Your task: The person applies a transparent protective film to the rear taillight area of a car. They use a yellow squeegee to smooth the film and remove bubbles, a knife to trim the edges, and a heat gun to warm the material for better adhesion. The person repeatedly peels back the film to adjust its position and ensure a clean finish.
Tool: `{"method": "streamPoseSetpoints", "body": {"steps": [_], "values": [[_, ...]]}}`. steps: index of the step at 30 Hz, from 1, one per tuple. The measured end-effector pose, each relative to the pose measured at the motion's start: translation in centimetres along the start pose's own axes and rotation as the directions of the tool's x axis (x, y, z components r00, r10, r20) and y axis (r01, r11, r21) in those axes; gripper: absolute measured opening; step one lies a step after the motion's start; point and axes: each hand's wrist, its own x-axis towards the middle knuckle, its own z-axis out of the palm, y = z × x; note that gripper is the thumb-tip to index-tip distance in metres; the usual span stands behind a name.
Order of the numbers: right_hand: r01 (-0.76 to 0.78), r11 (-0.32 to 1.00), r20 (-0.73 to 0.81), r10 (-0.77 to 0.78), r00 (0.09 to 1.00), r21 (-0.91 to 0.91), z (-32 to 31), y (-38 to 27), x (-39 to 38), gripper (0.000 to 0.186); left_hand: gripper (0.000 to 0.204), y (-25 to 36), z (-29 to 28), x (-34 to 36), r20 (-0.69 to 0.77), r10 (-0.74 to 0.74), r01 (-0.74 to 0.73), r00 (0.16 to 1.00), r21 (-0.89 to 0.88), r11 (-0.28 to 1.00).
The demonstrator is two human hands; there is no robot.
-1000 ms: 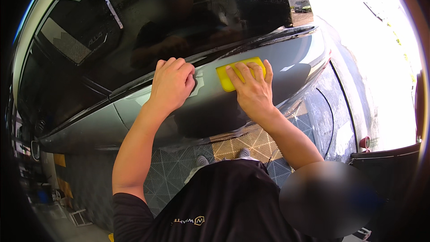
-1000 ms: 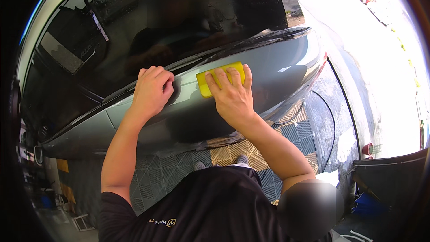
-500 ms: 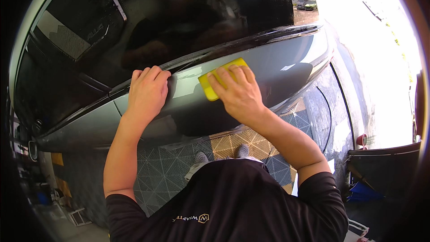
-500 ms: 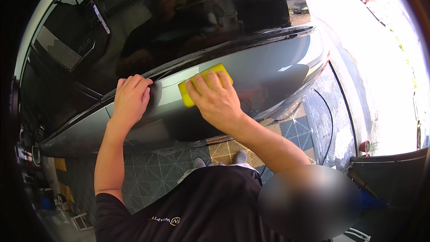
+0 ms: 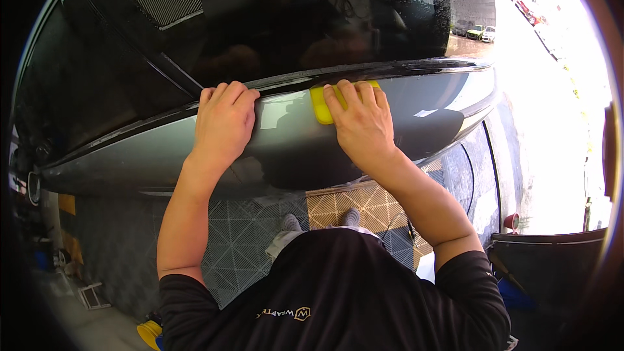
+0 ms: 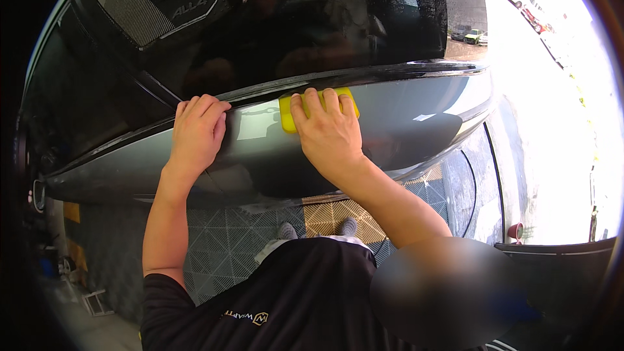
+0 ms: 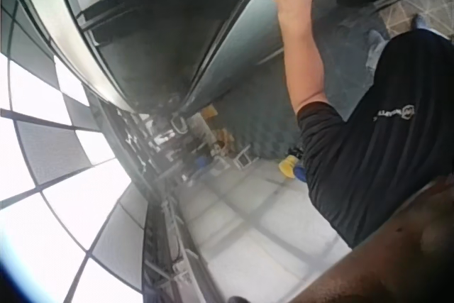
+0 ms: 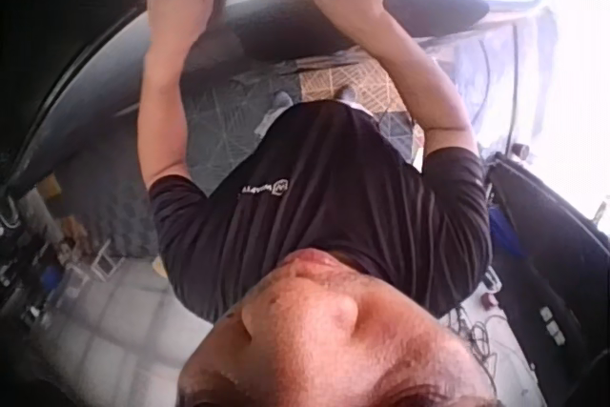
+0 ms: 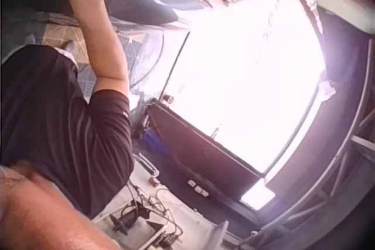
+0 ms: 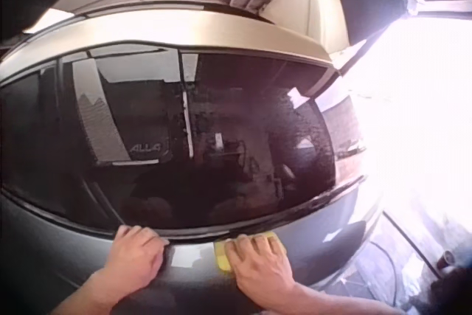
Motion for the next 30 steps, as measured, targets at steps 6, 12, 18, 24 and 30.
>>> {"method": "streamPoseSetpoints", "body": {"steps": [6, 12, 18, 24, 30], "values": [[0.083, 0.996, -0.09, -0.083, 0.992, -0.013, 0.8, -4.4, 2.9, 0.043, 0.012, -3.2, -1.9, -0.7, -0.048, -0.103, 0.094, 0.994, -0.169, 0.981], [0.108, 0.99, -0.019, -0.106, 0.994, 0.089, -0.9, -9.7, 3.5, 0.038, 0.012, -5.0, -3.2, -3.2, -0.11, -0.187, 0.155, 0.976, -0.246, 0.957], [0.044, 0.998, -0.037, -0.042, 0.998, 0.052, 0.9, -13.1, 6.9, 0.039, 0.012, -5.4, -3.7, -2.7, -0.084, -0.2, 0.168, 0.976, -0.291, 0.942], [-0.262, 0.945, 0.042, 0.259, 0.965, 0.198, -3.9, -5.0, 2.4, 0.034, 0.012, -8.1, -6.2, -8.1, -0.075, -0.406, 0.349, 0.911, -0.386, 0.854], [-0.774, 0.544, 0.213, 0.839, 0.501, -0.322, -4.9, 9.7, -3.9, 0.034, 0.011, -13.2, -8.2, -14.8, 0.012, -0.576, 0.515, 0.818, -0.464, 0.721]]}}
